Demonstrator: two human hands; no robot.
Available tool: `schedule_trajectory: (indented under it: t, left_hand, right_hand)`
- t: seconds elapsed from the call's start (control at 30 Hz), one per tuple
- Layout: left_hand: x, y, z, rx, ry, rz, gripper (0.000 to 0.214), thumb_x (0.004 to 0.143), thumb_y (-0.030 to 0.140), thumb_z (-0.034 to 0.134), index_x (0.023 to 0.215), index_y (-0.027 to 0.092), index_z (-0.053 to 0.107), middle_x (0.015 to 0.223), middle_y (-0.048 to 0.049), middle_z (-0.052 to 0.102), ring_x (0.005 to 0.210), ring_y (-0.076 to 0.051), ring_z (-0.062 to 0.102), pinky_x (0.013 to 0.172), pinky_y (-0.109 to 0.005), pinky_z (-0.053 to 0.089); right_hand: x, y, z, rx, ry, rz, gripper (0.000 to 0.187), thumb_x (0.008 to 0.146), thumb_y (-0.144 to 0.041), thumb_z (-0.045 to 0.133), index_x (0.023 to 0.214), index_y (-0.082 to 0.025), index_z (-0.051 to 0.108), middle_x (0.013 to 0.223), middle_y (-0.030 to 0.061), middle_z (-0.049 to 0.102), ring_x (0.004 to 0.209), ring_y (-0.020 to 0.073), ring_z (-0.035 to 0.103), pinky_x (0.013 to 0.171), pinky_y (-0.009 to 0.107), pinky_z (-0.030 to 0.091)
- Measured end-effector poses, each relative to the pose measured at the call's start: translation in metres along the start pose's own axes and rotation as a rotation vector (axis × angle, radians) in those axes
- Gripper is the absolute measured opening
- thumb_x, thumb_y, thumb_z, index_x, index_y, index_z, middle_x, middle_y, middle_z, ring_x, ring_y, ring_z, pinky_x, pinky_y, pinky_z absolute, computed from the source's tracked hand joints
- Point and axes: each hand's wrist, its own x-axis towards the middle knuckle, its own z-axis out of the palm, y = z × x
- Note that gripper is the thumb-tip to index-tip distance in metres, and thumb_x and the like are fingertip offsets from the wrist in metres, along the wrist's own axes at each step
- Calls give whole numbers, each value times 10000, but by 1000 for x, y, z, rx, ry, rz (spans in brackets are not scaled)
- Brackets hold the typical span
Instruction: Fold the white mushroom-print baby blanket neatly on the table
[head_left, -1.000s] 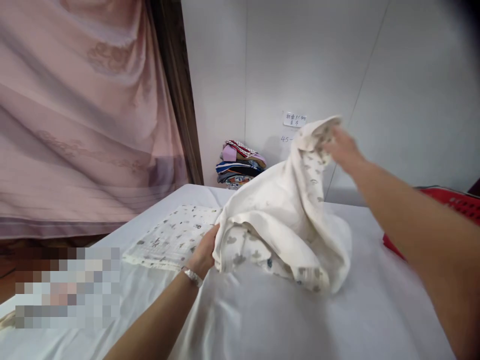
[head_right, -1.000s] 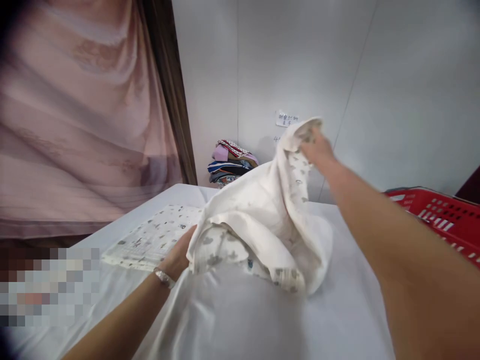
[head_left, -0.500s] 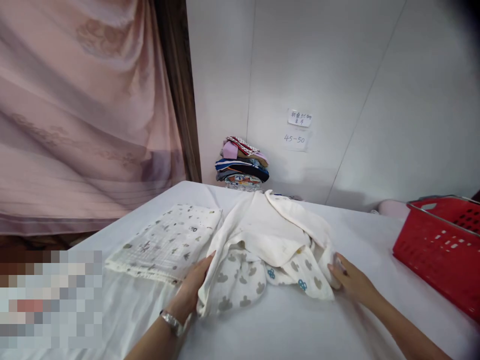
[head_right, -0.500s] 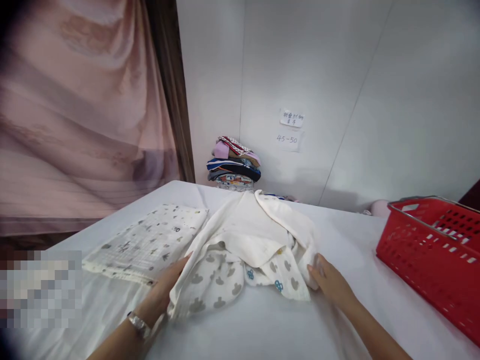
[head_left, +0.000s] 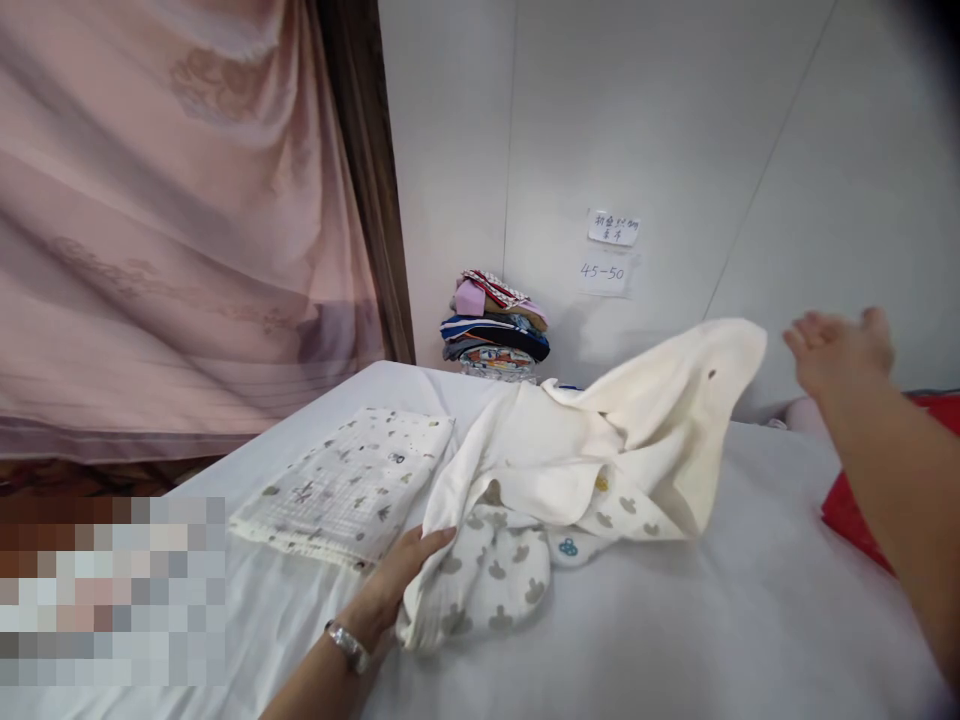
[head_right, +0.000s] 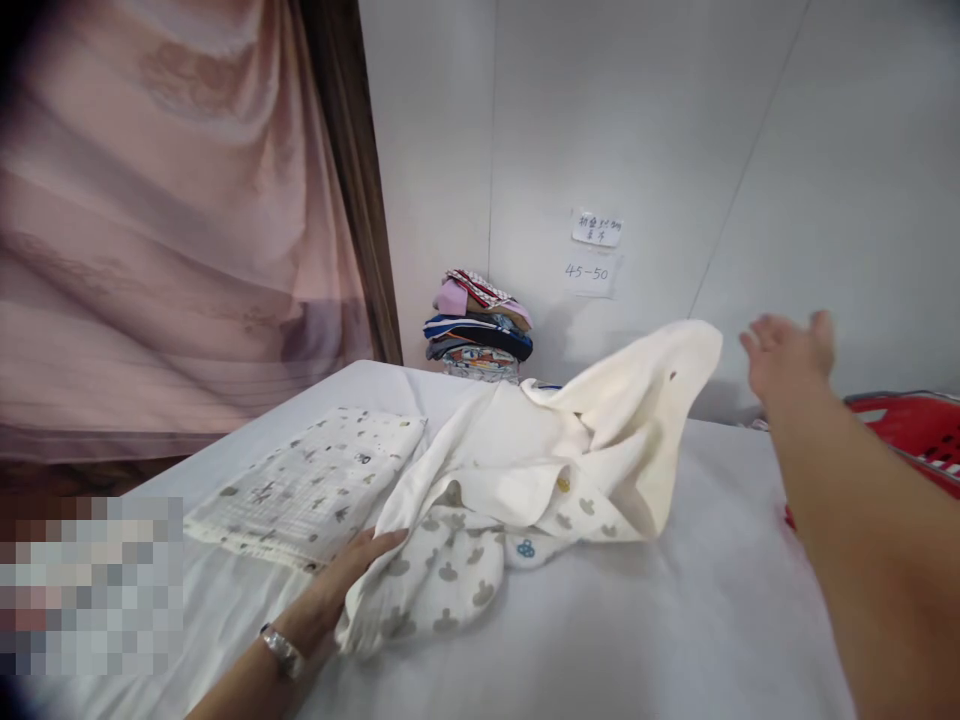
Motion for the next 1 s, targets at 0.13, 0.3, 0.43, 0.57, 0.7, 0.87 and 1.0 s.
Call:
schedule_trajectory:
  t: [0.13, 0.3, 0.43, 0.57, 0.7, 0.87, 1.0]
  left_hand:
    - [2, -3, -7, -98, -30, -18, 456, 666, 429, 726, 1000, 134, 632, 873, -100, 706, 763, -253, 672, 694, -343, 531]
    - [8, -7, -12, -129, -68, -47, 452, 641, 410, 754, 964, 115, 640, 810, -93, 703, 709, -236, 668, 682, -330, 525]
    - [7, -6, -11, -121, -83, -47, 449, 640, 437, 749, 942, 120, 649, 796, -90, 702, 698, -238, 666, 656, -329, 520]
    - [3, -4, -10, -100, -15, -39, 387, 610, 387, 775, 869, 128, 651, 714, -57, 690, 646, -215, 655, 651, -318, 517]
    - [4, -5, -11, -91, -33, -18, 366, 611, 364, 775, 860, 125, 654, 741, -68, 697, 662, -219, 659, 647, -315, 516]
    - [7, -6, -16, -93, -73, -25, 433, 609, 373, 779, 924, 104, 651, 757, -89, 704, 666, -224, 664, 654, -316, 520]
    - [6, -7, -21, -21, -104, 3, 479, 620, 442, 765, 932, 97, 652, 789, -105, 705, 700, -231, 666, 691, -324, 519]
  right_hand:
    - [-26, 6, 8, 384, -7, 363, 389, 886, -337, 395, 1207, -185, 554, 1426, 167, 377, 1194, 196, 494, 778, 264, 465]
    - [-168, 52, 83, 172, -312, 403, 299, 651, -328, 668, 900, -161, 672, 988, 129, 690, 939, 290, 637, 733, 379, 533]
    - [-232, 69, 124, -55, -508, 84, 411, 753, -354, 535, 1129, -215, 628, 1235, 77, 594, 1132, 266, 550, 942, 419, 456]
    - [-235, 56, 157, -186, -640, -243, 611, 732, -207, 481, 1342, -238, 455, 1442, 51, 379, 1326, 238, 329, 1086, 445, 282]
    - [-227, 34, 188, -259, -739, -360, 689, 687, -141, 485, 1368, -221, 419, 1420, 81, 407, 1320, 265, 327, 1071, 464, 276]
    - [-234, 15, 186, -83, -755, -285, 350, 773, -209, 424, 1029, -193, 662, 1066, 90, 647, 1020, 239, 565, 916, 391, 428]
    - [-258, 13, 128, 49, -698, -77, 384, 788, -385, 422, 1049, -241, 663, 1011, 82, 661, 964, 276, 598, 862, 436, 475]
